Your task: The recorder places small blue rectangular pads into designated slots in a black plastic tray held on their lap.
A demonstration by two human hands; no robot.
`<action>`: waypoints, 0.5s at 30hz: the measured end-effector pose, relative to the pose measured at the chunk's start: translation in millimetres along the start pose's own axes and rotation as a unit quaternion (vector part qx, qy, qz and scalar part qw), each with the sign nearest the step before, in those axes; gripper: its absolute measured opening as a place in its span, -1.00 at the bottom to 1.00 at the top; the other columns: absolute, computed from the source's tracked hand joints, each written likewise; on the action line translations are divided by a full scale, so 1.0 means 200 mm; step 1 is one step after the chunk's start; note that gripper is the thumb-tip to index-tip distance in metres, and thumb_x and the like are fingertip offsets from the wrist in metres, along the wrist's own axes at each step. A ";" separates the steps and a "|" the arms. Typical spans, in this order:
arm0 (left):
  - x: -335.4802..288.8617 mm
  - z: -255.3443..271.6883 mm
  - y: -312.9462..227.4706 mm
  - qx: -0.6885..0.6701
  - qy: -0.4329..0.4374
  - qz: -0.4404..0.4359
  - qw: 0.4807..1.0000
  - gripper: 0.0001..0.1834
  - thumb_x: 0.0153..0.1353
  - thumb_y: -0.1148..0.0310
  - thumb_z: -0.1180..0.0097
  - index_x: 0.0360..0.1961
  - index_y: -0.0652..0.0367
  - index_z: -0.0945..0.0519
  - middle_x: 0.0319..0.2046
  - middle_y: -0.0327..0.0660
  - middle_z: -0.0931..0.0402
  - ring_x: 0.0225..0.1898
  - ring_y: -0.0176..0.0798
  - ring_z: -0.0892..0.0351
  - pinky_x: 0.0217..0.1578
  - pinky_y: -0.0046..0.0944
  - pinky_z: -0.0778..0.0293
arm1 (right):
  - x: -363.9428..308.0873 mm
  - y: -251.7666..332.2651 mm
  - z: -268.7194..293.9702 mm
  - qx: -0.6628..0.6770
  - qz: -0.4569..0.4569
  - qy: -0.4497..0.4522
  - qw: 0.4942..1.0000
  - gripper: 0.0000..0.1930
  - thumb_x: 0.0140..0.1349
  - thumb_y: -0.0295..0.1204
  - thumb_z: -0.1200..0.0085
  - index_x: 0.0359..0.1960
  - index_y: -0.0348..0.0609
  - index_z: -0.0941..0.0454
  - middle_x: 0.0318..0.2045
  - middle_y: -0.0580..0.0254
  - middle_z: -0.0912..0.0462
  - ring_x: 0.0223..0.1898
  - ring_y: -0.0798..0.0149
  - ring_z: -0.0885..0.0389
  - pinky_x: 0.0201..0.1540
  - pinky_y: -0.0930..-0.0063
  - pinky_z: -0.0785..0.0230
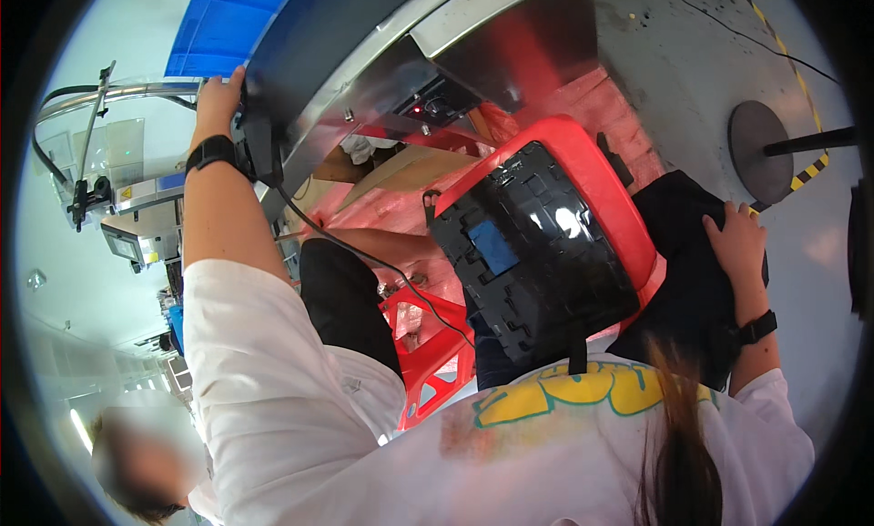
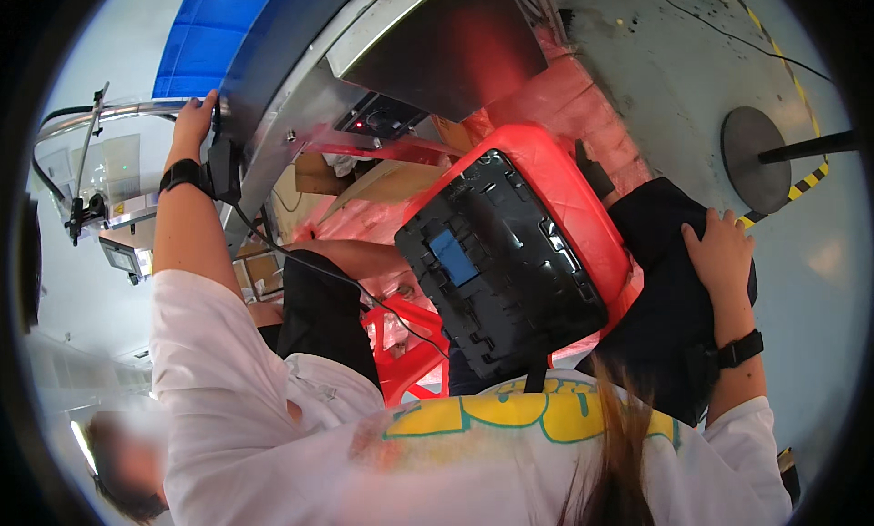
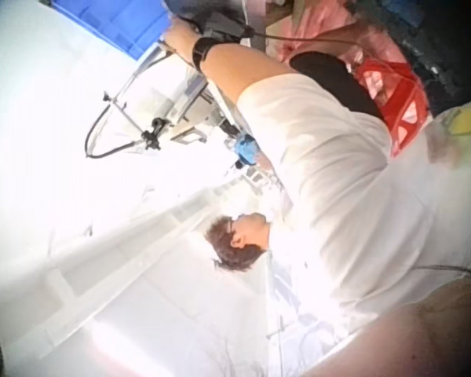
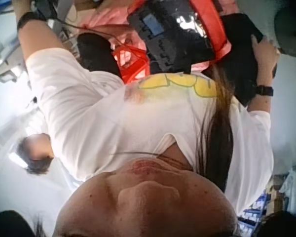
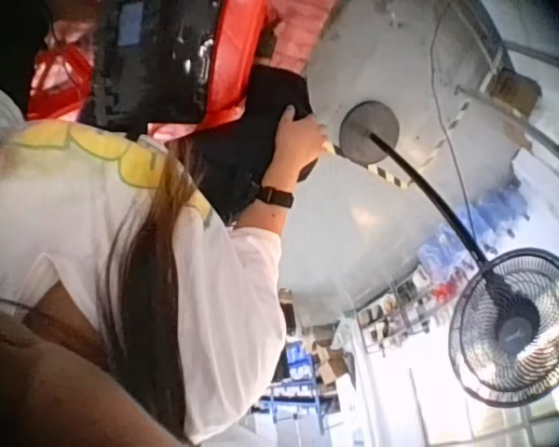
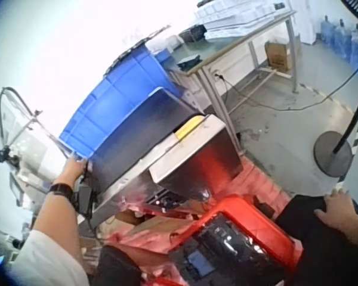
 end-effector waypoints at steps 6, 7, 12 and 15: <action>0.19 0.04 -0.04 -0.008 0.111 0.015 0.994 -0.43 0.04 0.02 -0.14 -0.12 0.35 -0.55 -0.23 0.14 -0.56 -0.15 0.16 -0.54 -0.13 -0.03 -0.41 | 0.01 0.01 0.00 0.010 0.010 -0.018 1.000 -0.53 0.11 -0.07 -0.01 -0.15 -0.24 -0.49 -0.19 -0.02 -0.49 -0.10 -0.05 -0.46 -0.10 0.06 -0.28; 0.16 0.07 -0.10 -0.064 0.094 0.040 0.993 -0.43 0.01 0.06 -0.18 -0.10 0.34 -0.53 -0.29 0.08 -0.57 -0.23 0.04 -0.57 -0.20 -0.09 -0.43 | 0.01 0.01 -0.01 0.015 0.009 -0.013 1.000 -0.53 0.10 -0.07 -0.02 -0.16 -0.24 -0.49 -0.20 -0.01 -0.50 -0.11 -0.05 -0.47 -0.10 0.07 -0.29; 0.18 0.12 -0.09 -0.059 0.006 0.075 0.995 -0.43 -0.04 0.22 -0.27 0.02 0.20 -0.47 -0.34 -0.11 -0.58 -0.39 -0.25 -0.57 -0.41 -0.21 -0.46 | 0.02 -0.01 -0.03 0.013 0.012 -0.039 0.999 -0.54 0.08 -0.06 -0.04 -0.19 -0.24 -0.50 -0.23 -0.01 -0.51 -0.12 -0.04 -0.48 -0.12 0.10 -0.31; 0.10 0.22 -0.15 -0.182 0.129 0.005 0.975 -0.55 -0.12 0.27 -0.27 -0.10 -0.05 -0.57 -0.37 -0.16 -0.56 -0.37 -0.30 -0.52 -0.49 -0.24 -0.42 | 0.01 -0.04 -0.05 0.010 0.013 -0.044 0.999 -0.54 0.07 -0.06 -0.05 -0.21 -0.23 -0.51 -0.25 0.00 -0.52 -0.13 -0.03 -0.48 -0.15 0.10 -0.33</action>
Point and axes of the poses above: each hand's wrist, its own x-axis towards the middle knuckle, its own z-axis out of the back of the hand, y = z × x, the point moved 1 cm from there along x, towards the middle knuckle
